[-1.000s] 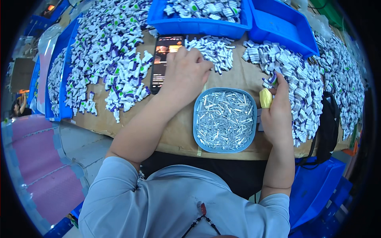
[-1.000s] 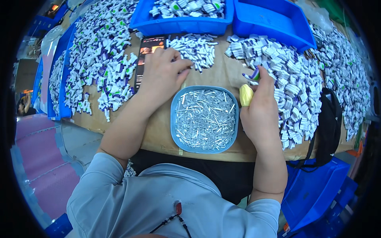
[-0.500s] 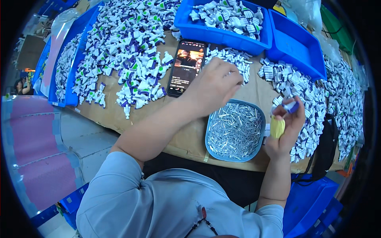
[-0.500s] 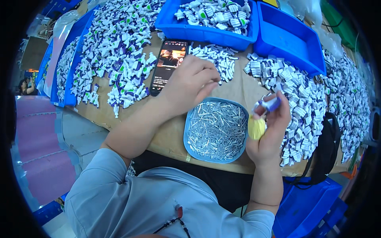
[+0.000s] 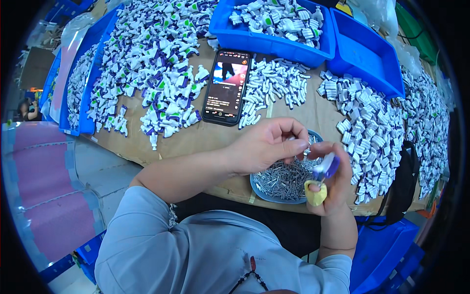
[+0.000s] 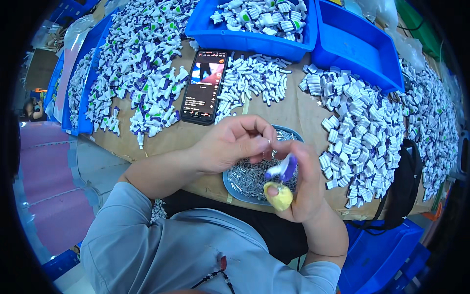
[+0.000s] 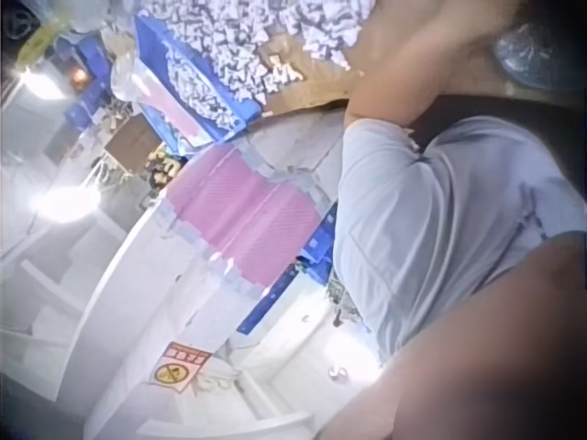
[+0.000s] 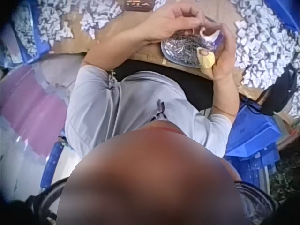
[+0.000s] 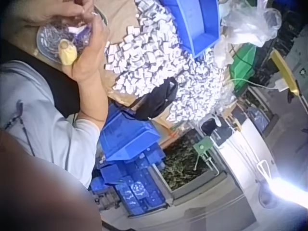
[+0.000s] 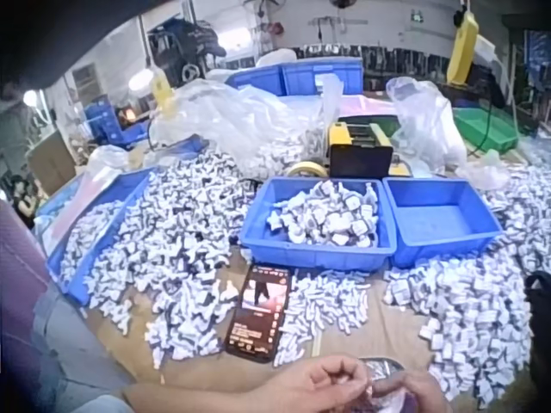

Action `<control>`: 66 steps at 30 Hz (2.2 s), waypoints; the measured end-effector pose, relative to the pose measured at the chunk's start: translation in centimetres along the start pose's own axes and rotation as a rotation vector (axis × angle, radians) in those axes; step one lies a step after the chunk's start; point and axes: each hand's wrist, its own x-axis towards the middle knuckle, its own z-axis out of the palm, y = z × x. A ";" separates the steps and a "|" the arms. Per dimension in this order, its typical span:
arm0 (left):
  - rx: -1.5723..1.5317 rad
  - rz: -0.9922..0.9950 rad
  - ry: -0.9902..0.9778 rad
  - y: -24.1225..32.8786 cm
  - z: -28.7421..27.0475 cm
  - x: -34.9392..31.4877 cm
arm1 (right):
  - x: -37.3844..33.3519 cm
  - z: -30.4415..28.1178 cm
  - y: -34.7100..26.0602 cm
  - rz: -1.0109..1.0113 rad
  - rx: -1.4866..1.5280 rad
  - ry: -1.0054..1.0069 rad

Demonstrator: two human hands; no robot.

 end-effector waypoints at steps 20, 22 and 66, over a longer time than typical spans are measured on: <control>0.472 0.299 0.301 -0.3 0.3 0.0 | 1.5 0.0 -0.4 0.380 -0.127 0.004; 0.486 0.269 0.283 -0.1 0.3 -0.1 | 1.6 -0.1 -0.5 0.378 -0.136 -0.001; 0.323 0.350 0.129 -0.9 0.8 -0.5 | 0.4 1.3 -0.1 0.358 0.321 0.207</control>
